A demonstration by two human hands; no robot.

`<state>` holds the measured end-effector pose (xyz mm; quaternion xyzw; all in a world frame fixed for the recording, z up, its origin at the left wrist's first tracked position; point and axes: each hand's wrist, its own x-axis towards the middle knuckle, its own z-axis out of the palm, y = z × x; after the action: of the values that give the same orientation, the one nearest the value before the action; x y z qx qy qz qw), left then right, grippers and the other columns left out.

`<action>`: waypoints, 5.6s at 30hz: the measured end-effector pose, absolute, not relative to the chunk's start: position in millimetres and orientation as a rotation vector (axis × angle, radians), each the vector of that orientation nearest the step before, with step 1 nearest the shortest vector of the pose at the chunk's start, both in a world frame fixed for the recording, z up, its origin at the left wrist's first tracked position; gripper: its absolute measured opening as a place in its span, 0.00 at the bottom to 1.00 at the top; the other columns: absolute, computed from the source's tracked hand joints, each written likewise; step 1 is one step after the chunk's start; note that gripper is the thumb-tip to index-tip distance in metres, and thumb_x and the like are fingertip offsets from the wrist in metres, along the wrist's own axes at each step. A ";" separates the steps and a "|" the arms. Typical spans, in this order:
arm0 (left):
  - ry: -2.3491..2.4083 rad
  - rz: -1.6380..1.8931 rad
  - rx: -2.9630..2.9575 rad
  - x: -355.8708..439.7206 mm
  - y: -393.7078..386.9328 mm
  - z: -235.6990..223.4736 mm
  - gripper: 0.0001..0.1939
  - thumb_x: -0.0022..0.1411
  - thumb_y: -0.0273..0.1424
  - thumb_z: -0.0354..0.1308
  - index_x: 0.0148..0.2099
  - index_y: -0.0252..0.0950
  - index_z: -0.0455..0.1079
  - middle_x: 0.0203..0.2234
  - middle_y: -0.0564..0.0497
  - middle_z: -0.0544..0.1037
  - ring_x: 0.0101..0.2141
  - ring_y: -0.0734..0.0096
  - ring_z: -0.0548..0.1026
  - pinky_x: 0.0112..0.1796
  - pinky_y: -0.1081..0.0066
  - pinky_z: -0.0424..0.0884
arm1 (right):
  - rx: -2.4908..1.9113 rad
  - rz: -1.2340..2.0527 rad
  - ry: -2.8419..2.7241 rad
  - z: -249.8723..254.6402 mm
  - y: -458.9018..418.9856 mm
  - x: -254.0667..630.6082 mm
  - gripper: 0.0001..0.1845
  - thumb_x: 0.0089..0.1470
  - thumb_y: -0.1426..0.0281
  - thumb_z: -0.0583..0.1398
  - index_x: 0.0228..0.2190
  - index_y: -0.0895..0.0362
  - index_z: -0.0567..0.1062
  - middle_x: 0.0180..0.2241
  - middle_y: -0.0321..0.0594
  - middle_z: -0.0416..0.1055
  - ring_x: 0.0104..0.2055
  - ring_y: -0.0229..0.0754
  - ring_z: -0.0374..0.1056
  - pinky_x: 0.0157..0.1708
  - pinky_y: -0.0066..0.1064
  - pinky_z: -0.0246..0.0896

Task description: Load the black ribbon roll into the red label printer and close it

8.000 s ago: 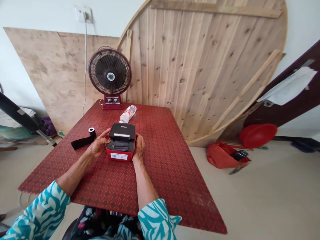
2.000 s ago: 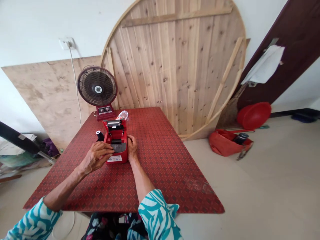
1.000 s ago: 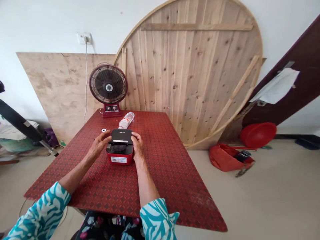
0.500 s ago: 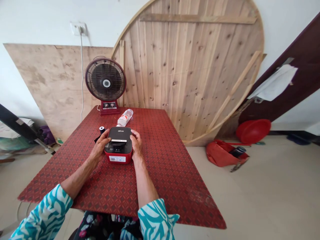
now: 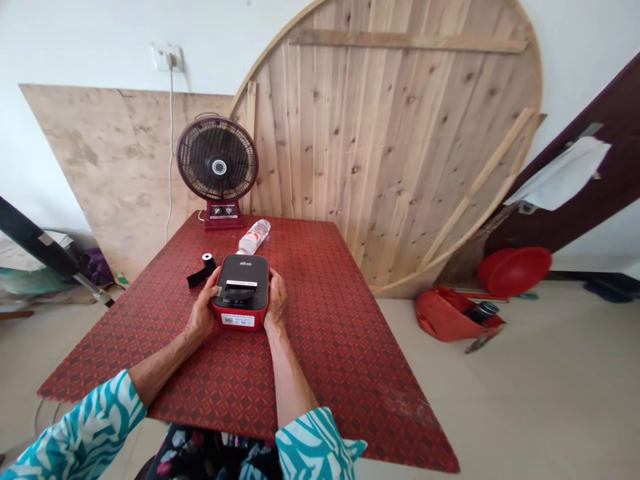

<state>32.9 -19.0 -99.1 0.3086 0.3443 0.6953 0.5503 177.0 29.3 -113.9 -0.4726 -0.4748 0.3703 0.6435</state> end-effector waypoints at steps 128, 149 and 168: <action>1.260 0.616 2.291 -0.7 29.5 23.5 0.17 0.53 0.38 0.63 0.45 0.38 0.75 0.36 0.49 0.81 0.36 0.63 0.78 0.40 0.67 0.72 | -0.994 1.002 -0.857 -131.5 47.3 169.7 0.17 0.48 0.60 0.55 0.35 0.53 0.78 0.40 0.39 0.77 0.45 0.45 0.70 0.51 0.39 0.61; 1.418 0.289 2.375 14.0 34.8 14.5 0.18 0.62 0.43 0.52 0.45 0.39 0.77 0.40 0.49 0.82 0.40 0.63 0.78 0.41 0.70 0.70 | -1.003 0.980 -0.886 -127.2 44.1 168.8 0.17 0.50 0.62 0.53 0.37 0.53 0.78 0.41 0.39 0.77 0.46 0.44 0.70 0.52 0.37 0.61; 1.193 1.011 2.687 1.9 -29.2 -30.5 0.08 0.64 0.34 0.56 0.40 0.41 0.77 0.38 0.48 0.82 0.42 0.64 0.78 0.55 0.55 0.61 | -0.995 1.008 -0.838 -131.6 43.5 169.0 0.17 0.47 0.60 0.55 0.36 0.54 0.77 0.40 0.39 0.77 0.46 0.44 0.70 0.51 0.37 0.61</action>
<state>1.9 -29.2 -30.5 0.8642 0.3836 0.3252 0.0163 169.0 43.5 -131.6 -0.4434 -0.3734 0.4491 0.6799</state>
